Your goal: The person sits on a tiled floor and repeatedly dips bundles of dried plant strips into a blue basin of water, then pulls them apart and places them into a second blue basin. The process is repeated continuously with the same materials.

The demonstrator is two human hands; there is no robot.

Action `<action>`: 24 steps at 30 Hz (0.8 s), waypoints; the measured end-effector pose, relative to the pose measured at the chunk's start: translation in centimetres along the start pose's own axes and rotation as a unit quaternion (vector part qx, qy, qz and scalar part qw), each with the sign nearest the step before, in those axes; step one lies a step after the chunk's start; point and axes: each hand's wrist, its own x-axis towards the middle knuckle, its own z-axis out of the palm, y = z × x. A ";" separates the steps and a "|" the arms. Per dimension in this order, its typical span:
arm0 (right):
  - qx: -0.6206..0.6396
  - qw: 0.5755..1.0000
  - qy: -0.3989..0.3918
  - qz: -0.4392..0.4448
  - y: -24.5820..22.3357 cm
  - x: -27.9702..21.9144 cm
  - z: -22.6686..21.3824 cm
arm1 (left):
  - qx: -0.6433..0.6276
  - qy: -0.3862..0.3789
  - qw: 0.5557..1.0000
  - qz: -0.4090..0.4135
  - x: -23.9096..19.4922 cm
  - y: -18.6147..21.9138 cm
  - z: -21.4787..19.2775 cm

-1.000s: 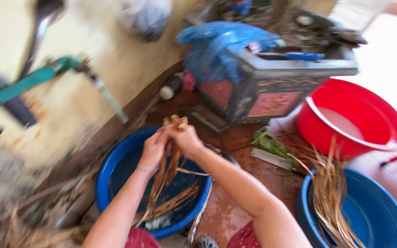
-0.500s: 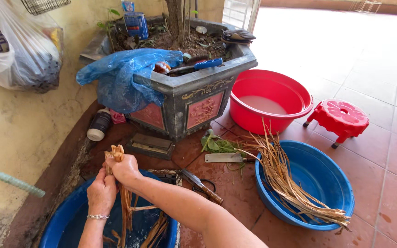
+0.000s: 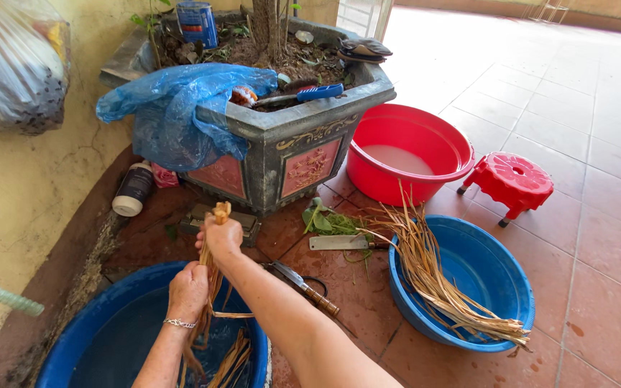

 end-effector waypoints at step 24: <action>0.165 0.966 0.195 0.037 -0.5 9.8 -10.9 | -0.019 -0.181 0.983 -0.030 -5.7 -2.6 2.7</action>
